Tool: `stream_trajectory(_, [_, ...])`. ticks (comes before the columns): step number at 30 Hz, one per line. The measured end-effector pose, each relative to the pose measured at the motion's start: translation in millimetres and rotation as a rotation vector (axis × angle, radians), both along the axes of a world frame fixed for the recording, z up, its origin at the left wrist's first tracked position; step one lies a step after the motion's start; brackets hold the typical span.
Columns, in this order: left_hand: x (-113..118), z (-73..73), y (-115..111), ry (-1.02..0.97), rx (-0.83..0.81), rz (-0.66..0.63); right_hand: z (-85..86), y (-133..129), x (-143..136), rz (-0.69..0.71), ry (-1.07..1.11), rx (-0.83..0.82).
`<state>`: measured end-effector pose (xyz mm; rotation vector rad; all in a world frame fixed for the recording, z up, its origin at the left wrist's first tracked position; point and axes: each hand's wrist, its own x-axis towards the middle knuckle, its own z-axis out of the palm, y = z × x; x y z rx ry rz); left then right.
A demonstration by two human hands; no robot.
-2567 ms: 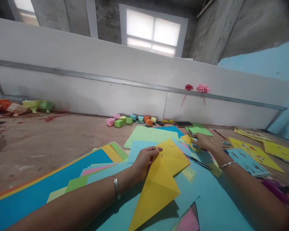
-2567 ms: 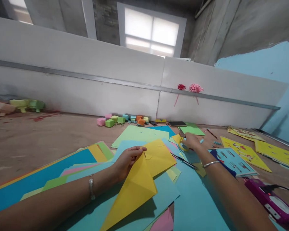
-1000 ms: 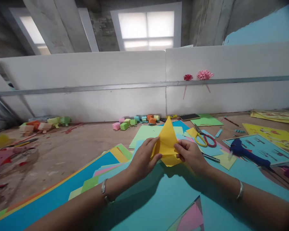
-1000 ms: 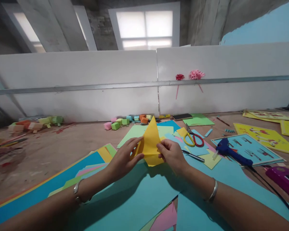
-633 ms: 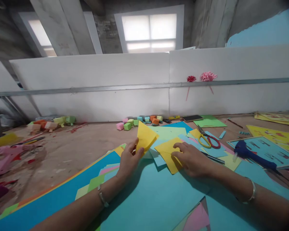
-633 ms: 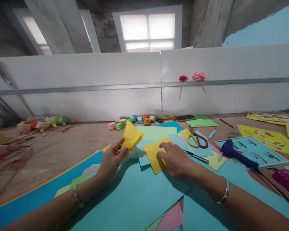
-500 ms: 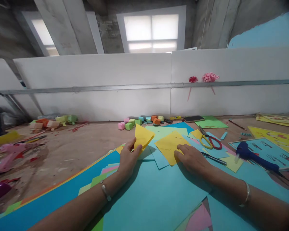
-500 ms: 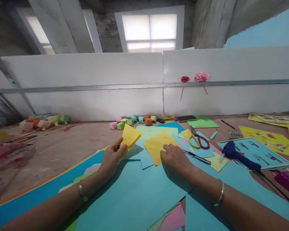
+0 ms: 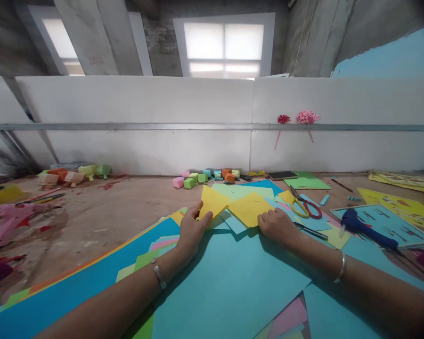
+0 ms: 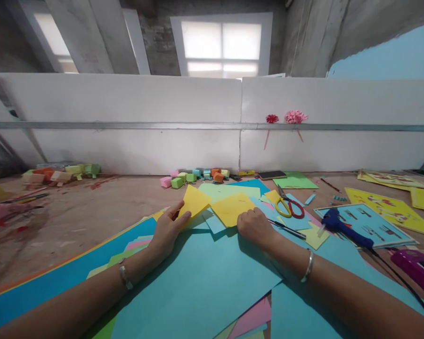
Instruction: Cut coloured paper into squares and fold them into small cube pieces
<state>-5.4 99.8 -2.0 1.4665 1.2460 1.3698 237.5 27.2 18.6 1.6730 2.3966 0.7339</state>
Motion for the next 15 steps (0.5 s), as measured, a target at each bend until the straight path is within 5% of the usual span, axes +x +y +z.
stream_trajectory(7, [0.7,0.0,0.2,0.018,0.016,-0.012,2.9,2.1,24.4,-0.078,-0.021,0.083])
stream_trajectory(15, [2.3,0.9,-2.3,0.064,0.014,-0.022,20.2,-46.0,62.5,-0.220,0.022,0.240])
